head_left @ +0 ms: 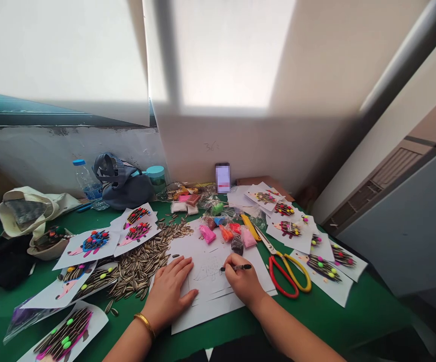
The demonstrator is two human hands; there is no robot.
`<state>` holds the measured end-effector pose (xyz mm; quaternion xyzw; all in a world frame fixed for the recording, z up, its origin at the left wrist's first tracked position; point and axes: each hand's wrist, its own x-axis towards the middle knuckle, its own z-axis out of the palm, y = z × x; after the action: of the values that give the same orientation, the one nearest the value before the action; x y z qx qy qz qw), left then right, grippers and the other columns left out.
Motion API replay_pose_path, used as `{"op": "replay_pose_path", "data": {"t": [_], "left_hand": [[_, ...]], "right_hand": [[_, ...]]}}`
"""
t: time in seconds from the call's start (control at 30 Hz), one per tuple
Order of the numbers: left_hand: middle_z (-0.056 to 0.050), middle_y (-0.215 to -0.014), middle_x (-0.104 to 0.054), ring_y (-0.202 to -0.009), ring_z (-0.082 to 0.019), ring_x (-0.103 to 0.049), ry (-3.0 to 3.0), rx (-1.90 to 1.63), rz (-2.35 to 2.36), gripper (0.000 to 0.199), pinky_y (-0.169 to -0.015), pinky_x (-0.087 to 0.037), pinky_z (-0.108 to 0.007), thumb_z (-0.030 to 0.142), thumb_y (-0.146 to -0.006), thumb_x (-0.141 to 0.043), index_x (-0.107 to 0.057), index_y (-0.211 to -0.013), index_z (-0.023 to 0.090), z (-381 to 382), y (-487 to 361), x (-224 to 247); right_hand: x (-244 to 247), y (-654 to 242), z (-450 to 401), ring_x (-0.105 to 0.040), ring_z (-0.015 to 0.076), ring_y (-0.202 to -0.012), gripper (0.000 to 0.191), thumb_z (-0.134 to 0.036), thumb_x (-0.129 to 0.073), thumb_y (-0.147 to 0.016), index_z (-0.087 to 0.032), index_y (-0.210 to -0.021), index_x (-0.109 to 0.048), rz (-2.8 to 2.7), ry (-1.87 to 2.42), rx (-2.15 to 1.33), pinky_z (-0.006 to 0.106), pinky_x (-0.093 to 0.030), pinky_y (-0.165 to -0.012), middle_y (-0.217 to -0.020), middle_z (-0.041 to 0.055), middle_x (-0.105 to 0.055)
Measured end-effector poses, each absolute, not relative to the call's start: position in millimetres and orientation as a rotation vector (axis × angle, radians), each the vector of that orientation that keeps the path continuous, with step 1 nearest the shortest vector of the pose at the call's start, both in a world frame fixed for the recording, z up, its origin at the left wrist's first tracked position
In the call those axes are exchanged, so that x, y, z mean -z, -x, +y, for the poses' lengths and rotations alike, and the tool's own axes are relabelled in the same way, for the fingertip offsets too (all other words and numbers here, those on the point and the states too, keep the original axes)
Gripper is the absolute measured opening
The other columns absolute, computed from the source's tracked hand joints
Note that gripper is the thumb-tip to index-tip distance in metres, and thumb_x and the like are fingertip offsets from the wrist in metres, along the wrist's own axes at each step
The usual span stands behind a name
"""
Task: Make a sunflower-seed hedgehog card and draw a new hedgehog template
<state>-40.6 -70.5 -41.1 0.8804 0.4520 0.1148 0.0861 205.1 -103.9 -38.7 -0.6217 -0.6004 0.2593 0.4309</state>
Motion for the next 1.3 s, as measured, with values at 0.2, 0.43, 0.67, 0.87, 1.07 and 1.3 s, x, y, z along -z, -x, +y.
{"op": "replay_pose_path", "data": {"t": [0.2,0.43,0.67,0.87,1.07,1.3], "left_hand": [[-0.005,-0.144,-0.051,-0.135,-0.031,-0.040,-2.623,-0.334,1.350,0.058,-0.105,-0.033,-0.049,0.046,-0.082,-0.061,-0.051,-0.136,0.027,-70.5,39.9,39.9],[-0.005,-0.144,-0.051,-0.135,-0.031,-0.040,-2.617,-0.357,1.350,0.058,-0.106,-0.032,-0.047,0.046,-0.081,-0.062,-0.051,-0.136,0.028,-71.2,39.8,39.7],[-0.004,-0.145,-0.050,-0.135,-0.031,-0.040,-2.623,-0.345,1.348,0.058,-0.105,-0.033,-0.048,0.047,-0.082,-0.061,-0.051,-0.136,0.029,-70.9,40.0,40.3],[-0.004,-0.146,-0.049,-0.136,-0.031,-0.039,-2.622,-0.320,1.359,0.058,-0.105,-0.032,-0.049,0.048,-0.083,-0.060,-0.050,-0.136,0.029,-70.6,39.9,40.6],[-0.004,-0.146,-0.049,-0.136,-0.031,-0.039,-2.630,-0.313,1.354,0.058,-0.105,-0.032,-0.048,0.048,-0.083,-0.060,-0.050,-0.136,0.028,-70.4,39.8,40.0],[-0.004,-0.146,-0.049,-0.135,-0.031,-0.039,-2.629,-0.310,1.357,0.058,-0.105,-0.032,-0.049,0.047,-0.082,-0.061,-0.050,-0.136,0.027,-70.8,39.9,39.4]], "right_hand": [[37.2,-205.8,-103.3,-0.057,0.0169,-0.067,0.014,-0.020,-0.044,-0.082,-0.022,-0.072,-0.054,-1.478,1.508,-0.651,0.026,-0.040,-0.062,-0.068,-0.0009,-0.059],[38.1,-206.2,-103.1,-0.056,0.0163,-0.065,0.014,-0.019,-0.045,-0.081,-0.023,-0.070,-0.054,-1.468,1.506,-0.648,0.025,-0.040,-0.060,-0.066,-0.0020,-0.057],[38.6,-205.6,-102.6,-0.056,0.0167,-0.067,0.013,-0.022,-0.046,-0.084,-0.022,-0.077,-0.056,-1.486,1.501,-0.651,0.025,-0.041,-0.062,-0.069,-0.0013,-0.059],[35.8,-206.1,-102.9,-0.056,0.0166,-0.067,0.014,-0.023,-0.046,-0.086,-0.022,-0.075,-0.055,-1.473,1.523,-0.671,0.026,-0.041,-0.062,-0.069,-0.0015,-0.058],[36.6,-205.8,-102.0,-0.058,0.0179,-0.073,0.014,-0.027,-0.047,-0.088,-0.022,-0.087,-0.060,-1.498,1.487,-0.680,0.027,-0.043,-0.067,-0.076,0.0000,-0.062],[38.1,-206.9,-101.2,-0.058,0.0174,-0.071,0.014,-0.028,-0.047,-0.088,-0.022,-0.084,-0.059,-1.470,1.503,-0.689,0.026,-0.043,-0.065,-0.074,-0.0007,-0.061]]}}
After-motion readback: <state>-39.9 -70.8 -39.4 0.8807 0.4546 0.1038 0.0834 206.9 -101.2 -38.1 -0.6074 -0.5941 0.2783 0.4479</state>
